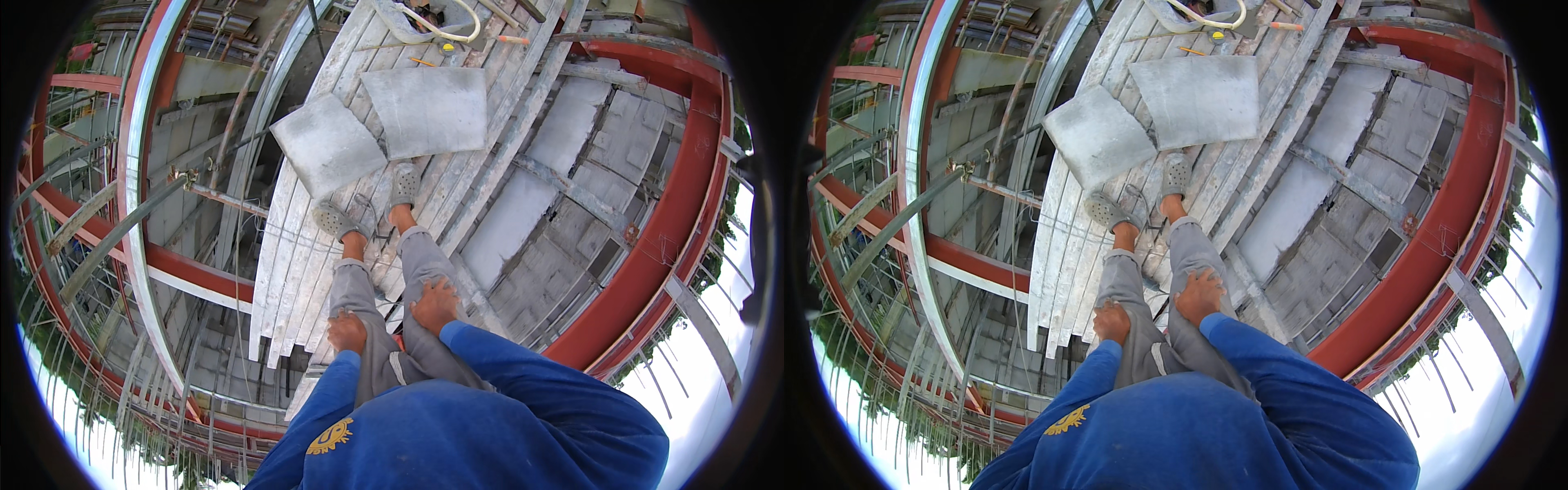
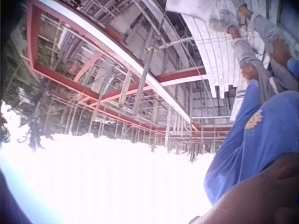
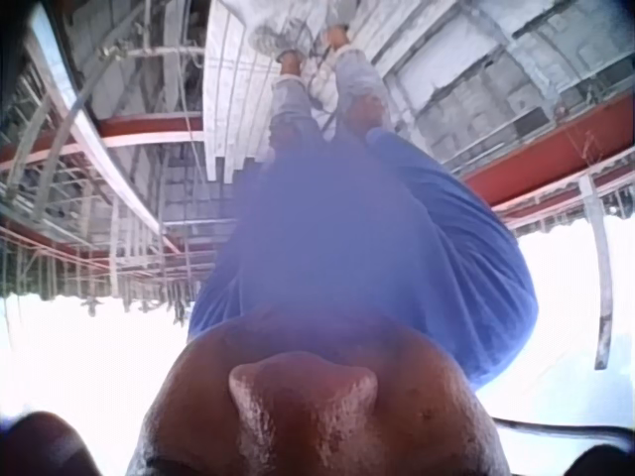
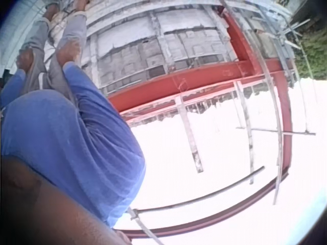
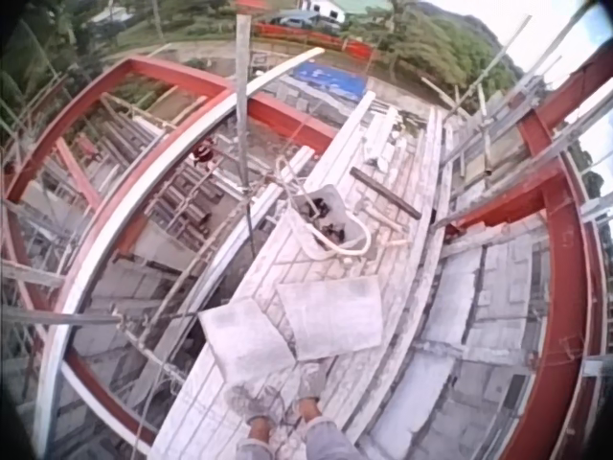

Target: The person measures a rectangular tile with a tape measure and pencil, then uses an angle grinder to cut the tile along the marked line. The person handles the tile pieces and repositions them on the wooden scaffolding platform.

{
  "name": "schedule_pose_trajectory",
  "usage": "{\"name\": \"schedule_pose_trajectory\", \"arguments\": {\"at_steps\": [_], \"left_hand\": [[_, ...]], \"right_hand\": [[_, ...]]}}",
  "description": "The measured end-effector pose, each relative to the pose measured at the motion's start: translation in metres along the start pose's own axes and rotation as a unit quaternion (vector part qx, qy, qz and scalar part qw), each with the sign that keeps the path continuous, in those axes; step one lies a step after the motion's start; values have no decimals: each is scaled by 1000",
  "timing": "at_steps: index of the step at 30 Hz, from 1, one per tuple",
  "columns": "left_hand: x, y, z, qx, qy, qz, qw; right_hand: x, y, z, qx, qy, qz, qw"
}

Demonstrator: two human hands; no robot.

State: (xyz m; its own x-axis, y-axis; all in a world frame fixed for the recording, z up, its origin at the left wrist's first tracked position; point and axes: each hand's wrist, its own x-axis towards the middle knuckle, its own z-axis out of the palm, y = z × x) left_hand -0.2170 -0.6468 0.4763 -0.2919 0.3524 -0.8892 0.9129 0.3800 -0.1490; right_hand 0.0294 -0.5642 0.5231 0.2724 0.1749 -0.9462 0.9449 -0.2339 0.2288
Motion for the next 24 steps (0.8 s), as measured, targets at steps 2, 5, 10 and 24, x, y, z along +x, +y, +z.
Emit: {"name": "schedule_pose_trajectory", "arguments": {"at_steps": [2,5,10,24], "left_hand": [[2,-2,4,-4,-4,4,1000],[10,-9,11,-25,-29,-13,999],[102,-1,-52,-87,-17,-77,993],[582,125,-92,-641,75,45,763]], "right_hand": [[3,2,1,-4,-1,-3,1000],[7,2,3,-8,8,-5,1000],[23,31,-11,73,31,-12,997],[37,75,-20,176,99,-7,979]]}}
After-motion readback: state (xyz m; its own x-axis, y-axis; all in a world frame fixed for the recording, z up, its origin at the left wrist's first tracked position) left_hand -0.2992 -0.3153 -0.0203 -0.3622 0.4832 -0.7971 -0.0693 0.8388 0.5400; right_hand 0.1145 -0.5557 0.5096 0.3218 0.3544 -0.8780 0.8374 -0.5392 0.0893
